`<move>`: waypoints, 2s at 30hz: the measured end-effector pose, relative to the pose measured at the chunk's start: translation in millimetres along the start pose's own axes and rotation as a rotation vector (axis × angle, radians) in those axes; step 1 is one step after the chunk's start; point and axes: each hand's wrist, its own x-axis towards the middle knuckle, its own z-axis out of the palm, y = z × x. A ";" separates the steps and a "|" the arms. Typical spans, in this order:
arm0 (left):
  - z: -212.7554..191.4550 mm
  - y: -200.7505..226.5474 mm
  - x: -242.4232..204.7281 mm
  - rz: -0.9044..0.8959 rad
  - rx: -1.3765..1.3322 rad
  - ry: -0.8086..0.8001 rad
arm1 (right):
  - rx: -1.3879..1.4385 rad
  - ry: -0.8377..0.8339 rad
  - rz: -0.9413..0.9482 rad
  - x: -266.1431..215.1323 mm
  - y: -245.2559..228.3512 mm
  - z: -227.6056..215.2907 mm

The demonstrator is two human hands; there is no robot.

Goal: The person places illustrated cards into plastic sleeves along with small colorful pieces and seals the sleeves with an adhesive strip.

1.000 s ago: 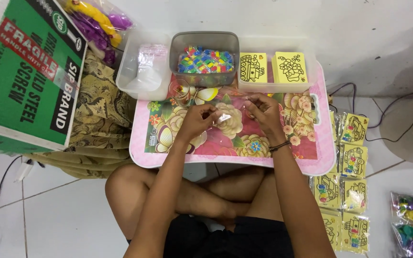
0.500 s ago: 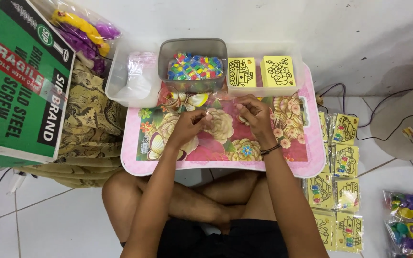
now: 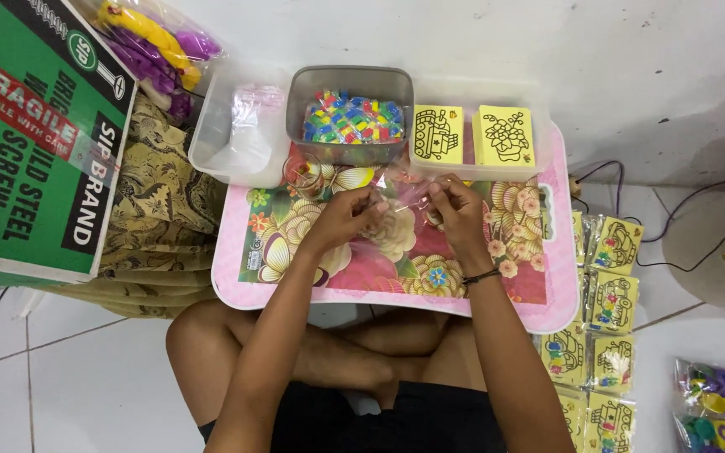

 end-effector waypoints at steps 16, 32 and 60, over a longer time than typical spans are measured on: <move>-1.1 12.6 -0.8 0.058 0.126 0.034 | -0.029 0.015 -0.036 0.3 18.7 -6.4; -1.9 -13.0 0.7 0.022 0.010 0.102 | -0.015 0.079 0.042 -2.8 -9.0 2.4; -4.9 -4.2 1.8 0.017 0.111 0.069 | -1.745 -0.493 0.090 139.1 -72.3 -90.1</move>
